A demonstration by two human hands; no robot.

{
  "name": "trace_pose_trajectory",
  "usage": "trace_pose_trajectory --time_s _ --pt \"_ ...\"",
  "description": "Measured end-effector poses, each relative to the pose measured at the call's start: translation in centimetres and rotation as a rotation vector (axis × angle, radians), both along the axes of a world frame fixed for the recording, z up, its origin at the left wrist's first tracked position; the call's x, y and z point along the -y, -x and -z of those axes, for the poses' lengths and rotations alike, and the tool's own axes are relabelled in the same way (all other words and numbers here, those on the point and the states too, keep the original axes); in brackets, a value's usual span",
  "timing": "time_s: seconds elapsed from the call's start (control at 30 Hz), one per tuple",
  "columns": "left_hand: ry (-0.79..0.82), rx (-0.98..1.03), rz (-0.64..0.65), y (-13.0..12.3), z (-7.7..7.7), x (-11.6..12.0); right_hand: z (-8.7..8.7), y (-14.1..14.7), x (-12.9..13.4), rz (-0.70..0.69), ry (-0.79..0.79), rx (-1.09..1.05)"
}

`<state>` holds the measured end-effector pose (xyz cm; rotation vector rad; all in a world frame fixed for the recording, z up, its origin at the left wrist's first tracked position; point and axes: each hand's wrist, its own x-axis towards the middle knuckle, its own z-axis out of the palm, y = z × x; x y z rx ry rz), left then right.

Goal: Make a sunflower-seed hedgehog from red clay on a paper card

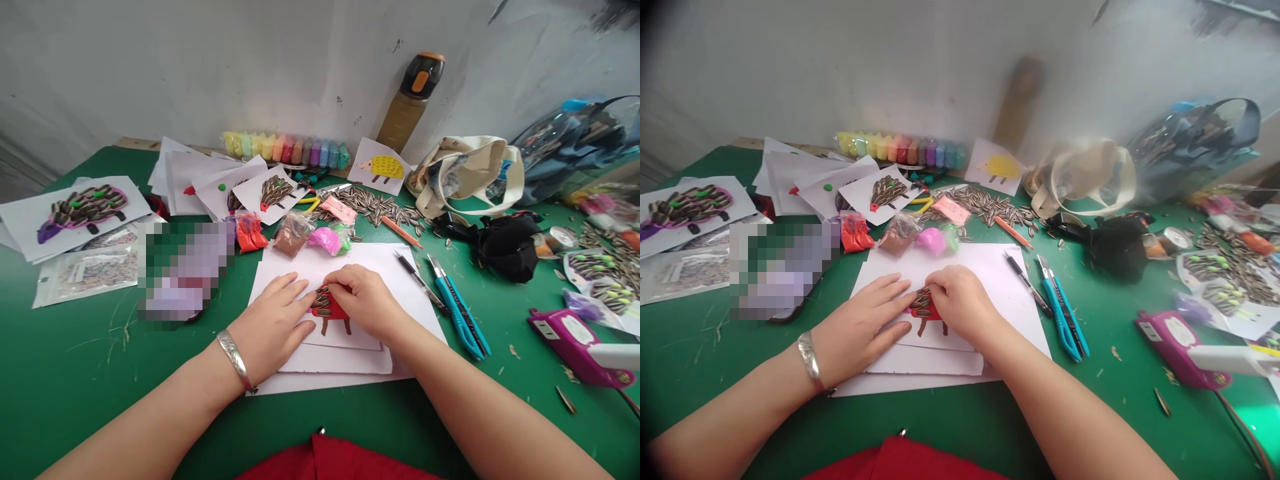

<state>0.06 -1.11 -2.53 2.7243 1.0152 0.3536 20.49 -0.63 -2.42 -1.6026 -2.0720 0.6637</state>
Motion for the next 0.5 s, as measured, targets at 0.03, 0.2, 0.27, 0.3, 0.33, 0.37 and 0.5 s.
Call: trace_pose_trajectory --time_s 0.03,0.2,0.27,0.3,0.33,0.37,0.5 --pt "-0.003 -0.001 0.002 0.0 -0.02 0.0 -0.02 -0.16 0.2 0.015 -0.026 0.005" --pt "-0.003 -0.007 0.01 -0.02 -0.13 0.03 0.14 -1.03 0.93 0.038 -0.137 0.08" --pt "0.003 -0.014 0.005 -0.04 -0.18 0.05 0.31 -1.08 0.91 0.015 -0.132 0.097" --pt "0.007 -0.017 0.002 -0.05 -0.2 0.06 0.4 -1.03 0.86 0.009 -0.13 0.101" --pt "0.011 -0.02 -0.001 -0.06 -0.22 0.06 0.47 -0.95 0.79 0.007 -0.129 0.104" --pt "0.016 -0.02 -0.003 -0.07 -0.23 0.05 0.53 -0.84 0.73 0.008 -0.129 0.107" --pt "0.034 -0.015 -0.01 -0.05 -0.19 0.04 0.64 -0.44 0.6 0.01 -0.118 0.112"
